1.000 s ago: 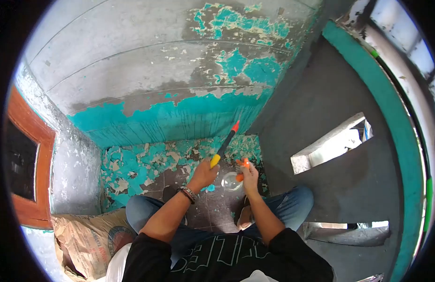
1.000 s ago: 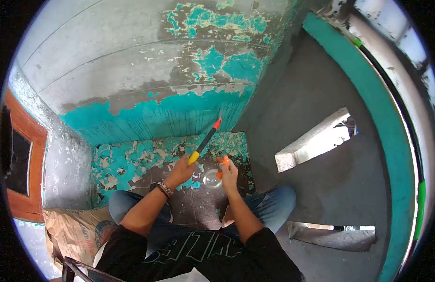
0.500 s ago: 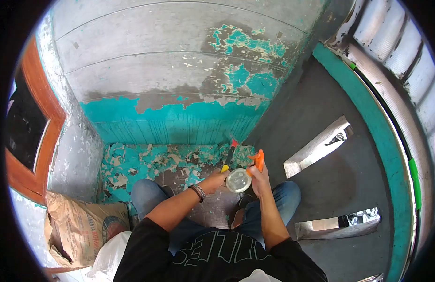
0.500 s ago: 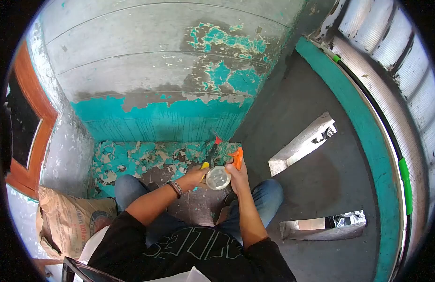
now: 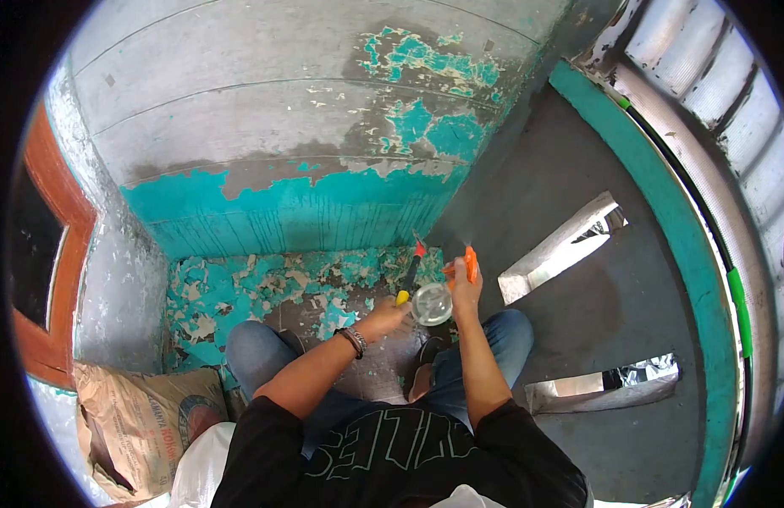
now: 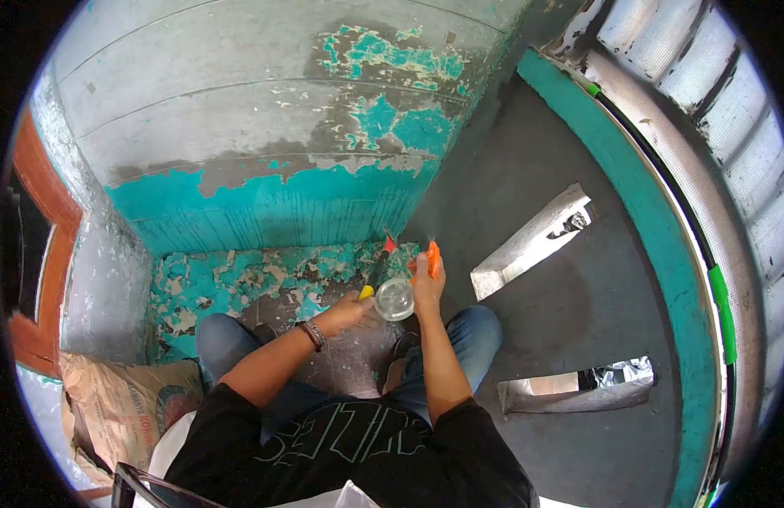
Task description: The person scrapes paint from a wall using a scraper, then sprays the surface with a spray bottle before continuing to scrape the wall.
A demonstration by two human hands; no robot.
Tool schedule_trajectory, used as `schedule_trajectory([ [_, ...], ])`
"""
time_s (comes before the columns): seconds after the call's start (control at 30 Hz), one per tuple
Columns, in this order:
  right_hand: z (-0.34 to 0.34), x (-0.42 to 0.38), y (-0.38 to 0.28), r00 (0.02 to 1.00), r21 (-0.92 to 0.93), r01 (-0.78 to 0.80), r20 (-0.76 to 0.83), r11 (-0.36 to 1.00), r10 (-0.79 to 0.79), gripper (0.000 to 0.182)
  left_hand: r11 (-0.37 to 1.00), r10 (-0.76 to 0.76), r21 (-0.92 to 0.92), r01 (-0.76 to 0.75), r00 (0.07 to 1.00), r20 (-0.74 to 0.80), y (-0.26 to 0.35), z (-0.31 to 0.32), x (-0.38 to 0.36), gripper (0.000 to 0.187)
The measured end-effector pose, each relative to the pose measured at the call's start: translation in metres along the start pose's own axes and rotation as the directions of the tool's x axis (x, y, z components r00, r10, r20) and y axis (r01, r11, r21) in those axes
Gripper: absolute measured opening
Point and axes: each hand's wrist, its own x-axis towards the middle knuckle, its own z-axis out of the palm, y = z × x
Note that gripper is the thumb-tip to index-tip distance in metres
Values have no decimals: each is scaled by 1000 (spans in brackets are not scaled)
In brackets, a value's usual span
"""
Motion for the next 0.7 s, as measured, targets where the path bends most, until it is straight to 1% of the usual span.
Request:
schedule_trajectory([
  [0.03,3,3,-4,999,-82,5,-32,997,-8,31,999,-6,45,6,1000,2,-1,-1,0,39],
  [0.07,3,9,-1,999,-82,10,-31,997,-13,31,996,-10,90,10,1000,2,0,-3,0,39],
  [0.1,3,15,3,997,-112,71,-12,991,-73,28,996,-7,89,6,1000,2,-1,-6,1,39],
  [0.13,3,19,6,991,-140,131,9,981,-131,25,991,-24,131,20,999,27,-4,-9,3,41],
  [0.17,6,20,3,991,-141,131,10,981,-131,25,984,-45,173,35,998,52,-3,-9,1,43],
  [0.2,8,20,1,987,-212,158,20,965,-157,22,984,-45,173,36,998,52,-4,-8,-1,43],
  [0.23,11,20,-1,983,-280,185,31,942,-184,21,968,-66,241,64,998,2,-3,-6,-3,41],
  [0.27,15,21,-4,982,-277,187,30,942,-186,21,947,-81,307,92,995,-50,-1,-5,-6,39],
  [0.3,19,21,-6,982,-284,181,-2,942,-189,22,947,-79,309,91,996,-51,1,-5,-7,39],
  [0.33,22,20,-9,981,-292,173,-35,941,-191,23,905,-63,419,79,997,-51,1,-6,-9,39],
  [0.37,24,18,-13,980,-290,176,-34,941,-194,23,850,-45,523,64,998,-50,2,-7,-9,40],
  [0.4,27,16,-17,977,-296,195,-29,935,-213,24,850,-43,523,63,998,-51,1,-7,-9,40],
  [0.47,30,14,-19,972,-302,216,-22,929,-233,25,824,36,567,-13,999,-30,-3,-7,-8,40],
  [0.53,33,10,-17,984,-344,159,127,925,-122,29,810,42,586,-12,998,-38,-7,-7,-5,40],
  [0.57,39,7,-17,977,-354,199,142,914,-158,31,797,43,603,-7,998,-45,-9,-8,-4,41],
  [0.6,43,6,-16,976,-351,202,146,914,-160,31,797,46,603,-7,998,-49,-10,-9,-3,41],
  [0.67,52,5,-18,939,-429,307,284,850,-195,32,765,45,644,-2,998,-50,-10,-10,-2,42],
  [0.7,58,5,-19,930,-405,321,306,856,-204,33,761,48,649,-5,998,-50,-9,-10,-3,42],
])
